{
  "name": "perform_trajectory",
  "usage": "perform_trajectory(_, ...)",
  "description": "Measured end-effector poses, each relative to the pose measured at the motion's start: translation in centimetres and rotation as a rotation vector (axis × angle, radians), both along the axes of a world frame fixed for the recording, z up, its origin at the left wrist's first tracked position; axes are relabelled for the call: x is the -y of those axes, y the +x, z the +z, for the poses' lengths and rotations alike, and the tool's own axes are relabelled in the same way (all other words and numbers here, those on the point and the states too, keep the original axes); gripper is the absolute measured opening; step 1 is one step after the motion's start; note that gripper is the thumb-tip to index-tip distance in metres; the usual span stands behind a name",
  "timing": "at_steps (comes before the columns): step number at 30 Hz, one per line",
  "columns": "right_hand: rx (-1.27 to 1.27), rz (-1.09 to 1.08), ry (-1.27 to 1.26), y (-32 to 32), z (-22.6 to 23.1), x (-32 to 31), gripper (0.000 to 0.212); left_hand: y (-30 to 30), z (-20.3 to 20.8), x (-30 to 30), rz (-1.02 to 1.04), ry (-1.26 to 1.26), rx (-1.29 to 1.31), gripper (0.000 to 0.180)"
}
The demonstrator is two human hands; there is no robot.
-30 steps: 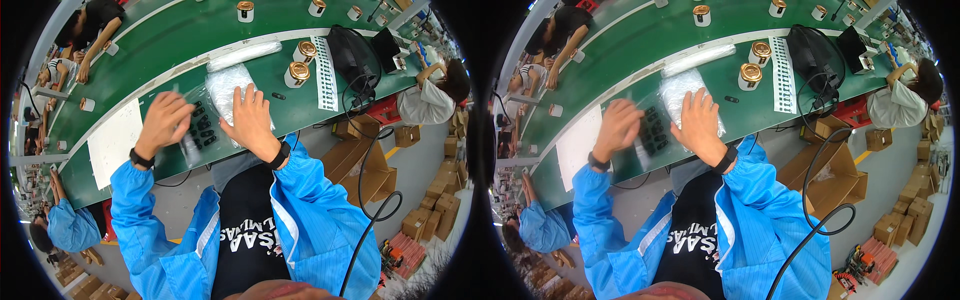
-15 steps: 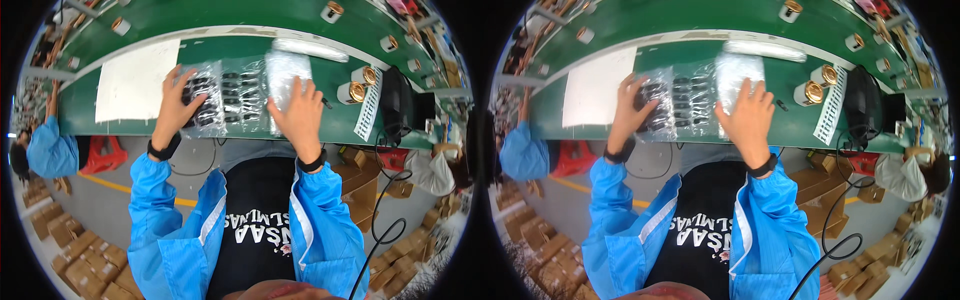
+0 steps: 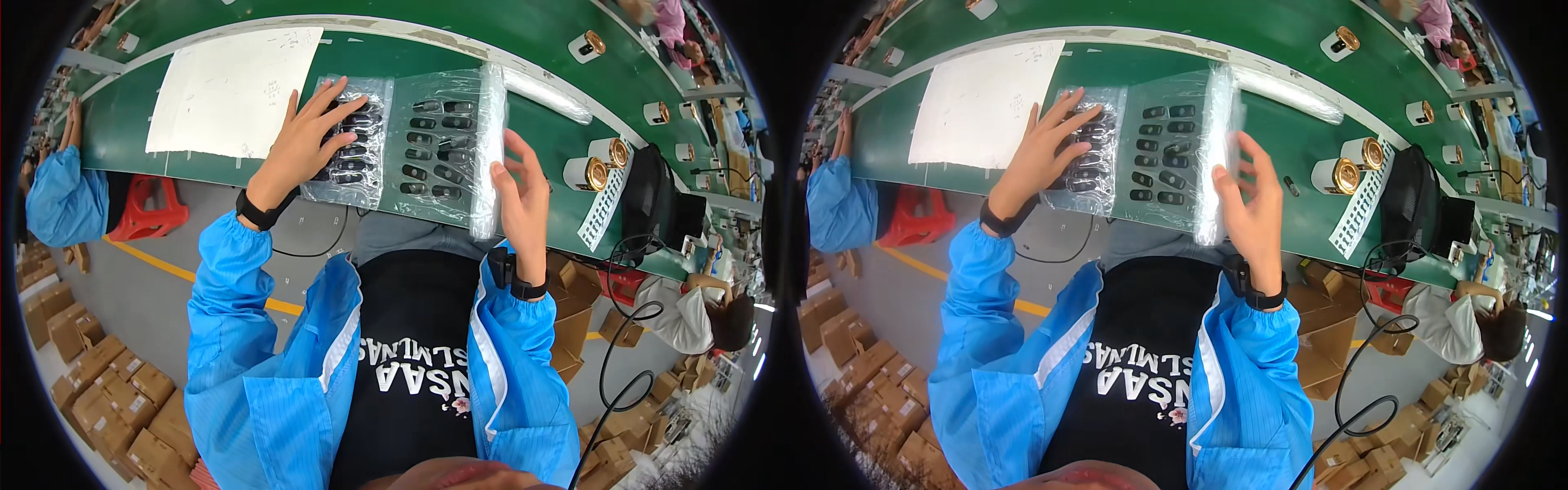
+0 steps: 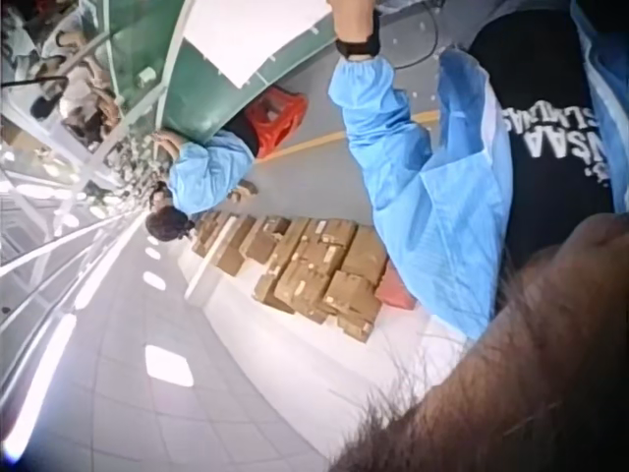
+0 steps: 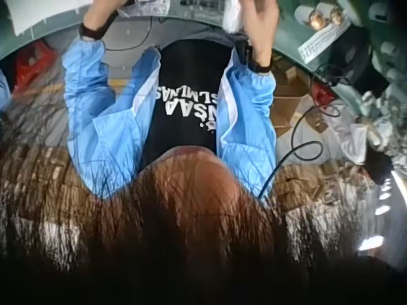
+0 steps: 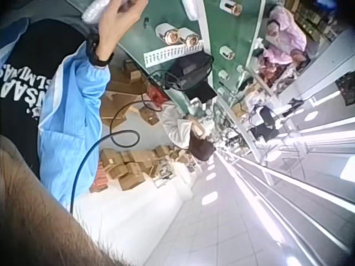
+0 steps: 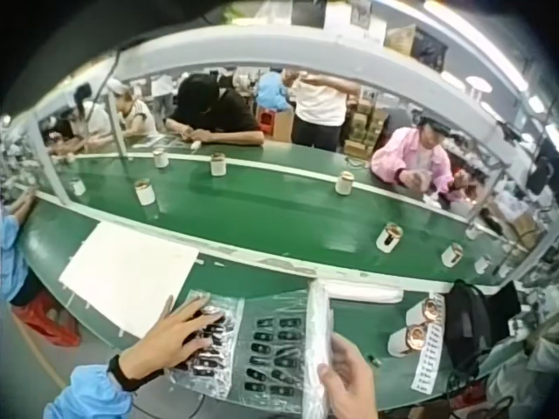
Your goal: The recorder is assembling small electronic device components, specifically attaching decorative or functional trim pieces to white plastic housings on a manufacturing assembly line.
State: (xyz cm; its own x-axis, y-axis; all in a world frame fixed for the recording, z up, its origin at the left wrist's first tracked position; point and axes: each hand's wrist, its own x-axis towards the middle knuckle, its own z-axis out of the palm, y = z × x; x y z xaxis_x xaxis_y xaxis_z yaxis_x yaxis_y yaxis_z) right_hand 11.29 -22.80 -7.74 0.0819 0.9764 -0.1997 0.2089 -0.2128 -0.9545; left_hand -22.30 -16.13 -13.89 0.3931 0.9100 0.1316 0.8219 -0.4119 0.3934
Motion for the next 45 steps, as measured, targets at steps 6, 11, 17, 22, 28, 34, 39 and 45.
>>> perform_trajectory(6,-0.524,-0.026,0.170,-1.2,-2.7,0.4,0.051,1.1,0.6,0.4,-0.042,0.000,0.051,0.054)
perform_trajectory(11,-1.010,-0.067,0.109,0.5,-6.6,2.4,0.047,3.8,0.9,1.0,-0.075,-0.014,0.084,0.055)
perform_trajectory(17,-0.575,-0.173,-0.004,3.0,-5.2,1.9,0.036,3.9,0.3,0.7,-0.064,0.044,0.023,0.054)
perform_trajectory(22,0.278,-0.118,0.310,3.5,-1.2,2.6,0.028,4.6,1.5,0.3,-0.108,-0.002,0.048,0.055)
perform_trajectory(28,0.703,-0.100,0.604,6.9,3.1,2.2,0.023,7.5,4.0,0.4,-0.265,-0.073,0.095,0.052)
perform_trajectory(34,1.094,-0.492,0.446,18.3,4.7,-5.2,0.041,8.4,7.5,-2.5,-0.360,-0.130,0.043,0.044)
perform_trajectory(39,1.414,-0.164,-0.090,22.1,1.6,-8.7,0.067,12.3,11.6,-5.8,-0.463,-0.222,0.254,0.043)
perform_trajectory(45,0.979,-0.340,0.393,16.5,9.9,-6.9,0.043,18.3,13.1,-7.2,-0.614,-0.005,0.600,0.053)
